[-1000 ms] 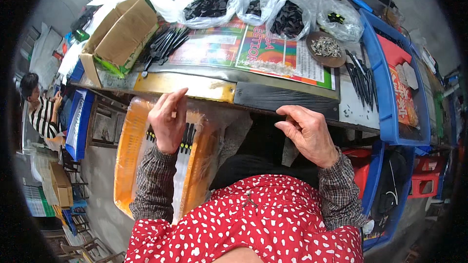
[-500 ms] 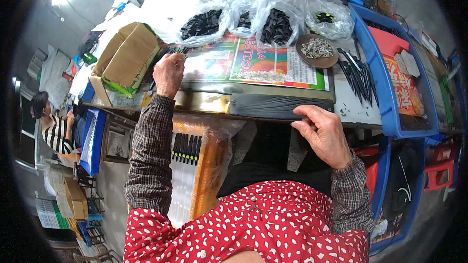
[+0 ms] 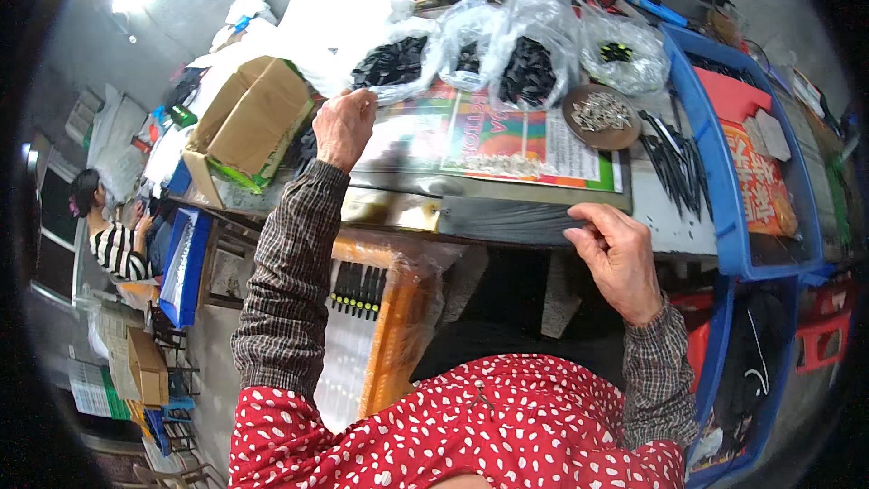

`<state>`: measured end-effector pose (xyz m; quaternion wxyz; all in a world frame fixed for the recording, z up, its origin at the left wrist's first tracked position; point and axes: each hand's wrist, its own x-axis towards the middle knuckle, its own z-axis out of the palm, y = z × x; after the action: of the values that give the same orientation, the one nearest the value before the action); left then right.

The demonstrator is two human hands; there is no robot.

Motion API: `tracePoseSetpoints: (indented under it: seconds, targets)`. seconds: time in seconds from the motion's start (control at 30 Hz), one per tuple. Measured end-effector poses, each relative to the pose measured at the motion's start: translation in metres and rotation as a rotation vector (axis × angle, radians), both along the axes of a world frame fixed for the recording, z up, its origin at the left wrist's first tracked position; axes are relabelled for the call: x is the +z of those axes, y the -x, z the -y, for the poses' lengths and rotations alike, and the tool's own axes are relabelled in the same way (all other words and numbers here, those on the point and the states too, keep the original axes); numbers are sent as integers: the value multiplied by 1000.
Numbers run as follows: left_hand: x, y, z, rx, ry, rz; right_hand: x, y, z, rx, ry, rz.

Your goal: The person assembles small black plastic components by hand at a workshop table, taking parts from yellow bins and arranging them.

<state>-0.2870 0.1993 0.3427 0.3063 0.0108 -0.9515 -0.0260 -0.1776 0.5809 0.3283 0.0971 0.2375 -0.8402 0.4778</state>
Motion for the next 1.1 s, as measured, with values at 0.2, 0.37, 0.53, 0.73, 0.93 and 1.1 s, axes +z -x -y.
tracePoseSetpoints:
  seconds: [0.2, 0.37, 0.53, 0.73, 0.93, 1.1]
  targets:
    - [37, 3, 60, 194, 115, -79, -5, 12, 9, 15, 52, -5]
    - [38, 1, 106, 163, 13, -95, -8, 21, 15, 25, 43, 15]
    - [-15, -2, 79, 152, -27, 180, -4, 31, 21, 26, 4, 2]
    - [-30, 2, 76, 166, 12, 155, 16, 63, 33, 98, -138, -138]
    - [-32, 0, 75, 187, -62, 143, 18, 114, 55, 153, -289, -181]
    - [-39, 3, 74, 144, -52, 63, 25, 155, 55, 75, -455, -176]
